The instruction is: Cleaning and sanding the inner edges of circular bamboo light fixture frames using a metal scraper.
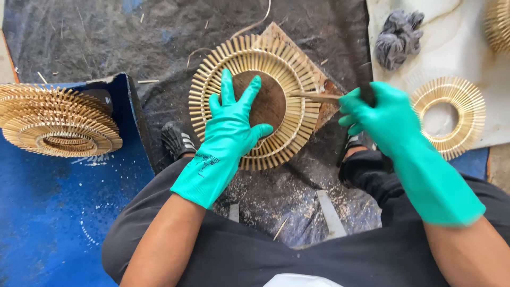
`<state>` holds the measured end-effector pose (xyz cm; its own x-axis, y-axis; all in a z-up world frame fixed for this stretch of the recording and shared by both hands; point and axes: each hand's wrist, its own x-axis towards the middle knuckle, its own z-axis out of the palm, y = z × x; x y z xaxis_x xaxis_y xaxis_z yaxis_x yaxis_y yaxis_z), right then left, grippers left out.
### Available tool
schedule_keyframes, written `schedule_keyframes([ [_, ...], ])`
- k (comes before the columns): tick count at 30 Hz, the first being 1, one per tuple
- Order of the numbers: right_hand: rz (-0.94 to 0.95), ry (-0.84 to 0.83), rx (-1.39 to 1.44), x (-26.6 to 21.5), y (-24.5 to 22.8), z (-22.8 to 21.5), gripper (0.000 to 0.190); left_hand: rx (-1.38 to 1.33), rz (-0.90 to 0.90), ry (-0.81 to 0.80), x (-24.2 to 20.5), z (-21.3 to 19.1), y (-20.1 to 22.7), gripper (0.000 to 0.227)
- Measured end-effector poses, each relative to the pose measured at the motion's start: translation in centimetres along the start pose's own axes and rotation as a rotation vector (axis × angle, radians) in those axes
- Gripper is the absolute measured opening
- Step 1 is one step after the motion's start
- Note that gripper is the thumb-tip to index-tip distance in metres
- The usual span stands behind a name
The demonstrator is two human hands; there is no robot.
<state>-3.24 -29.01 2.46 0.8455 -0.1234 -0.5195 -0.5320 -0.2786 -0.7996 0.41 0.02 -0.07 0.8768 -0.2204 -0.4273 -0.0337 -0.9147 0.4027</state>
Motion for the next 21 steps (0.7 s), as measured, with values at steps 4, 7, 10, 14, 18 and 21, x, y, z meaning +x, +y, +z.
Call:
schedule_keyframes([
  [4,-0.356,-0.01,0.462,-5.9,-4.0,-0.7,0.02,-0.049,-0.118,-0.039,-1.0,-0.8,1.2,0.104],
  [7,-0.414,-0.022,0.049,-7.9,-4.1,-0.3,0.02,-0.099,-0.088,0.012,-0.7,-0.8,1.4,0.107],
  [10,-0.367,0.003,-0.087,-8.1,-3.0,1.2,0.018,-0.095,-0.112,-0.061,-0.2,-0.4,1.2,0.104],
  [14,-0.538,-0.079,0.003,-8.0,-2.2,2.9,0.021,-0.047,-0.073,-0.01,-1.0,-0.4,1.1,0.105],
  [18,-0.648,0.013,-0.129,-7.8,-1.3,3.1,0.019,-0.107,-0.073,-0.034,-0.2,-0.7,1.3,0.109],
  [21,-0.656,-0.037,-0.092,-7.7,-2.0,3.0,0.022,-0.078,-0.019,0.008,-0.1,0.2,0.6,0.105],
])
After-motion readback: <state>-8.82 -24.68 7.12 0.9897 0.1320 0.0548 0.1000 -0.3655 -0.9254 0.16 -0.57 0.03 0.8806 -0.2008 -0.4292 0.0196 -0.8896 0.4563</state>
